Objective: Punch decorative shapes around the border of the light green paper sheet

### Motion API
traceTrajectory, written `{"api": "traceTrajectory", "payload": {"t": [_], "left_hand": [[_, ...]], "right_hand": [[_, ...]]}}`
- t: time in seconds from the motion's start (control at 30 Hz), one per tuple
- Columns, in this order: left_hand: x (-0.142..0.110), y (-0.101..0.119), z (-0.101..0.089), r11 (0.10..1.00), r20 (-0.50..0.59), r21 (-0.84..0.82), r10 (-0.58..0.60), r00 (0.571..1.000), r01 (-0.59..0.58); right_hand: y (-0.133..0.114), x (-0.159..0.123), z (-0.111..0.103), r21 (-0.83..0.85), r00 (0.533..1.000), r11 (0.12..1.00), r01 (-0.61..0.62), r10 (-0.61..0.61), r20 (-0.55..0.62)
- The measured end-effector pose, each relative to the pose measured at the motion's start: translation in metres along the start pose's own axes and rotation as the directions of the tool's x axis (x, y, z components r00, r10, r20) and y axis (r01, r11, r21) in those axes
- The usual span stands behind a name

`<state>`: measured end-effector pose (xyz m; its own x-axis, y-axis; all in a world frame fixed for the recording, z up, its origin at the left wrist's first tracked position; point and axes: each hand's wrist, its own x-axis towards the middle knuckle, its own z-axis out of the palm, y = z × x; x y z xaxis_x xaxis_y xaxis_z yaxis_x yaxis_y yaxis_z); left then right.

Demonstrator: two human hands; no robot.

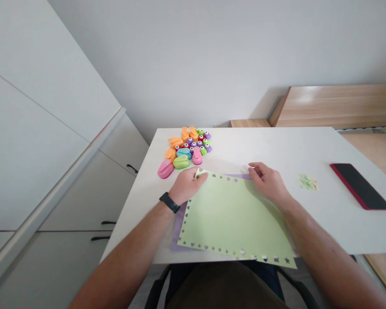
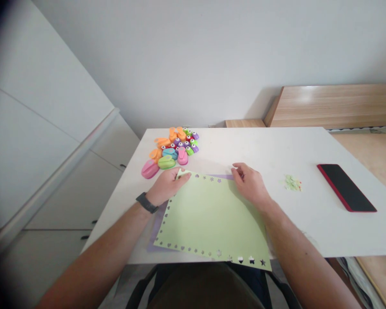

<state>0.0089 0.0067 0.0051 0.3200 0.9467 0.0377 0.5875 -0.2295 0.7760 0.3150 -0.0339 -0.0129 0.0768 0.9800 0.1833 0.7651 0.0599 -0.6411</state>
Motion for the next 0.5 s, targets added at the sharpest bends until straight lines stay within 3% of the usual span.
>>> {"api": "traceTrajectory", "payload": {"t": [0.5], "left_hand": [[-0.0026,0.0019,-0.0033,0.999,-0.009,0.026,0.035,0.999,-0.035]], "right_hand": [[0.0010,-0.0002,0.0010,-0.005,1.000,1.000,0.008,-0.008,-0.020]]}}
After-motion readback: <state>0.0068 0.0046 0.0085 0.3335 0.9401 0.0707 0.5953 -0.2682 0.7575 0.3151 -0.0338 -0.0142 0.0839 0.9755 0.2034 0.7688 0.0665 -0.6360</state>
